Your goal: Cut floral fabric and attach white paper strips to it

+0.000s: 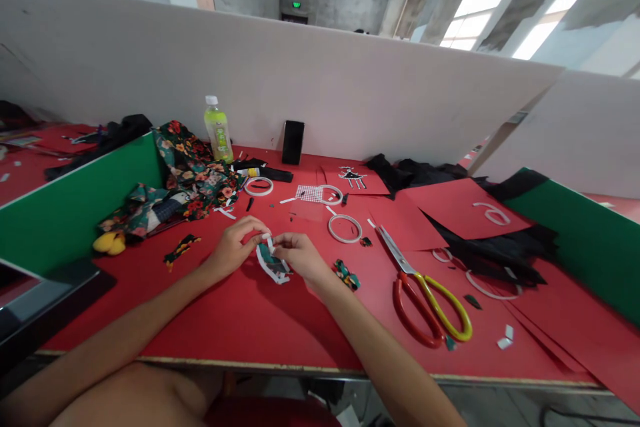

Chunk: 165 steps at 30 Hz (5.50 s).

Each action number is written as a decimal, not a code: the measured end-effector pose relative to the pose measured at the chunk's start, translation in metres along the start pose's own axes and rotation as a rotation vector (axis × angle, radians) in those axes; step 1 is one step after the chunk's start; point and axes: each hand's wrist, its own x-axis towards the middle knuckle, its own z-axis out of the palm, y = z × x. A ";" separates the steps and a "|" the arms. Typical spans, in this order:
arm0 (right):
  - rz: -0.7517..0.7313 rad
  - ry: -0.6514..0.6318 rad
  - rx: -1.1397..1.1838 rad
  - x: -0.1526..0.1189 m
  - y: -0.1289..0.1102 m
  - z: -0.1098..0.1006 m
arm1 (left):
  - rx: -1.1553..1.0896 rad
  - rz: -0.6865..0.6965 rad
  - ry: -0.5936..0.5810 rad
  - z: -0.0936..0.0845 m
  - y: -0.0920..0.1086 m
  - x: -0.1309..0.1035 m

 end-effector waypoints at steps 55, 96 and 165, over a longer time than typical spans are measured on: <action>-0.293 0.027 -0.079 -0.020 -0.015 0.021 | 0.443 0.587 0.174 -0.017 0.031 -0.010; -0.116 0.022 0.304 -0.012 -0.007 0.030 | 0.530 0.634 0.194 -0.013 0.032 -0.011; -0.455 0.154 -0.470 -0.011 -0.011 0.006 | 0.354 0.201 0.025 -0.013 0.015 0.002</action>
